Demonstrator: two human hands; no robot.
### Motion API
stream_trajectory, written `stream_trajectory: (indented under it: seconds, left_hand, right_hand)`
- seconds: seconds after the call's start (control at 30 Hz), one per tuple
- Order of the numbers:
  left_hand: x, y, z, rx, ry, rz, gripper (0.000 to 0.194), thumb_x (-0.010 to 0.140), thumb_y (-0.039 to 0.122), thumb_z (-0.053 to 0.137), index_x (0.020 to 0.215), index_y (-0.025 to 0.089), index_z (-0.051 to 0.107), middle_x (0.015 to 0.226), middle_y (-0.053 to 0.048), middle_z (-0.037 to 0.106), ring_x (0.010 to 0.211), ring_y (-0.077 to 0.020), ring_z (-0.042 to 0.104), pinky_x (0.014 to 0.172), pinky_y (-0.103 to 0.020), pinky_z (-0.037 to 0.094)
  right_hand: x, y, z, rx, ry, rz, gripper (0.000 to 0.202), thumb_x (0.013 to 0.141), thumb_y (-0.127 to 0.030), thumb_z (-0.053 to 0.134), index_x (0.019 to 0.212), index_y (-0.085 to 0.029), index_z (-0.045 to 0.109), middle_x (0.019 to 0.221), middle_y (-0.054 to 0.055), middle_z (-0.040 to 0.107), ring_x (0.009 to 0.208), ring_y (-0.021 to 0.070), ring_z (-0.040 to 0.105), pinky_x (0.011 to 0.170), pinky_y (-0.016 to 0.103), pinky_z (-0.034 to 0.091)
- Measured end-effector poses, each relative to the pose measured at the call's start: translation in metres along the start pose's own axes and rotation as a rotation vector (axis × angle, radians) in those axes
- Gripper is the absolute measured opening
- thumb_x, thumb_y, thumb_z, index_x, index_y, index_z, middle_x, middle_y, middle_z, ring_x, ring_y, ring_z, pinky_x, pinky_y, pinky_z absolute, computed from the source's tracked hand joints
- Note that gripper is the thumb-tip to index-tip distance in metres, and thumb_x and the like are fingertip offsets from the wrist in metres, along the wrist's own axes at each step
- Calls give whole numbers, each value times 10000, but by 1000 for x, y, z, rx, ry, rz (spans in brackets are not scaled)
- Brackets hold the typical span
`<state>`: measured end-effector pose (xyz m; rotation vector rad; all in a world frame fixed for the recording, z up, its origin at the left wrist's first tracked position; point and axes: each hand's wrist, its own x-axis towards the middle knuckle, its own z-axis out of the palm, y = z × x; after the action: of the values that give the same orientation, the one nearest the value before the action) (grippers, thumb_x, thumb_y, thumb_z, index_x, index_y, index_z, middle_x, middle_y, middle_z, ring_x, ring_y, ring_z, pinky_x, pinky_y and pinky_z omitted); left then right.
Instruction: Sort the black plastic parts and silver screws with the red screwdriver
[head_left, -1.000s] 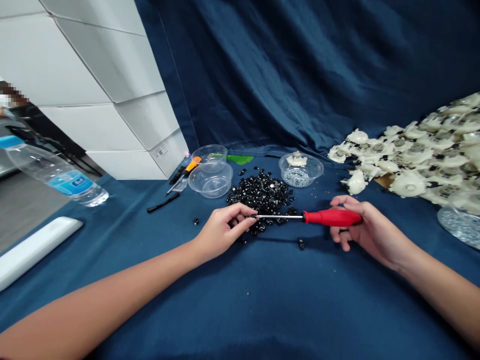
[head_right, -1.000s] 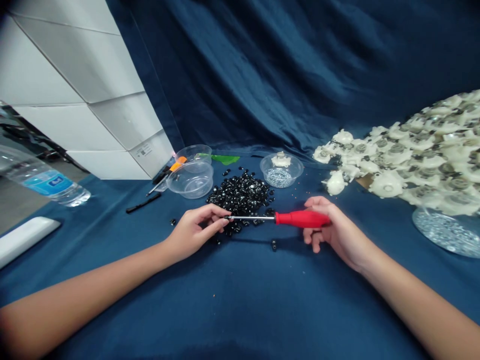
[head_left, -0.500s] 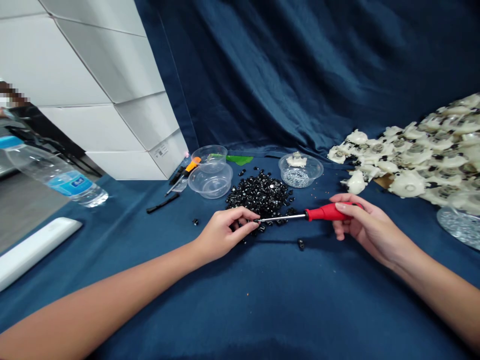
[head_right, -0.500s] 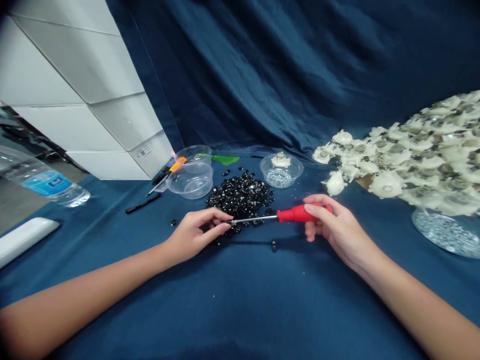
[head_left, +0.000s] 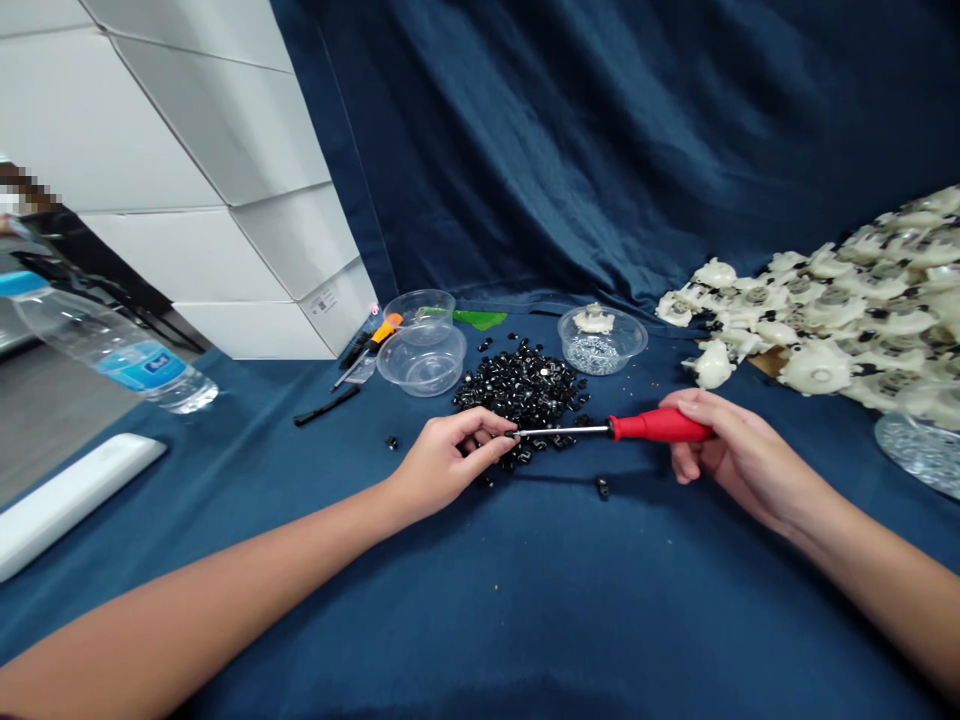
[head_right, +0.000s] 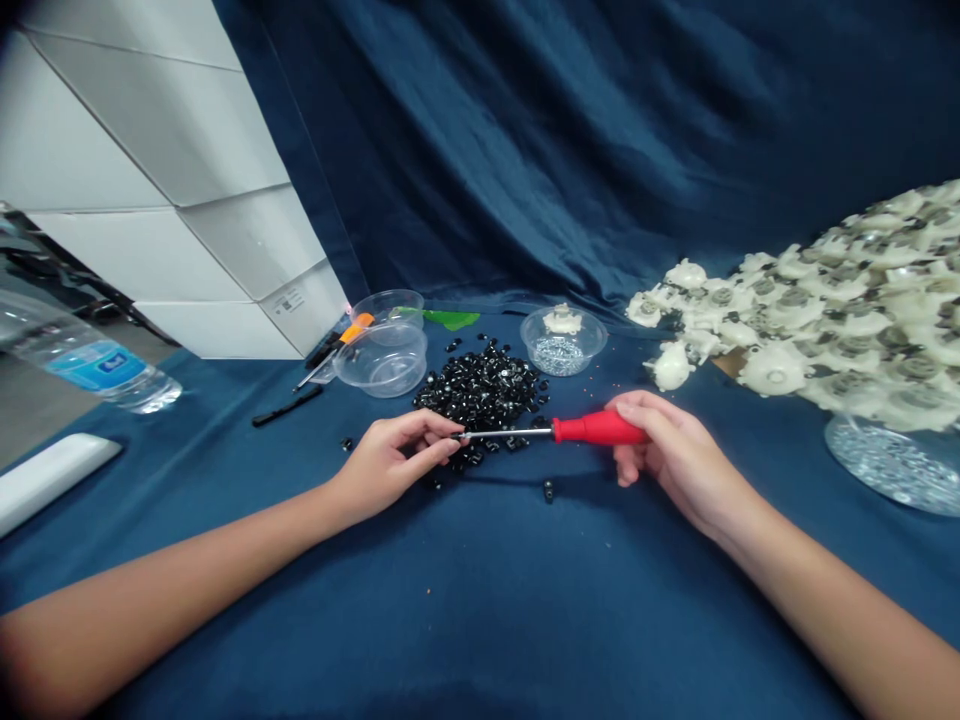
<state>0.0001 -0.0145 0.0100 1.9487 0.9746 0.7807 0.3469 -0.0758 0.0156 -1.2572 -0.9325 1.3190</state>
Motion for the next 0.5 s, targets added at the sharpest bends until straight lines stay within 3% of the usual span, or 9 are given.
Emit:
stream_trajectory:
  seconds: [0.3,0.4,0.5]
  left_hand:
    - [-2,2,-1,2,-27,9,260,995,364,712,1140,161,783,846,-33,793,626,-106,634,609,-230,519]
    - [-2,2,-1,1,-19,6,261,994,364,714,1149,165,784,859,-35,798,632,-106,631,609,-230,516]
    - [-1,2,-1,7,11,0,253,991,357,716,1144,167,785,852,-31,796,633,-105,622,608,-228,509]
  right_hand:
    - [2,5,-1,-6,9,-70,187,933,-374,713,862,-204,685,526,-14,577,481,141,521,507,247,448]
    - [1,3,-3,6,-12,-67,163,903,-343,721,998,-212,700,602,-5,638,527,155,560,534,257,479]
    - [-1,1,-5,11,-62,14,346,905,-408,702,1200,-228,675,717,31,724,578,196,622,514,285,503]
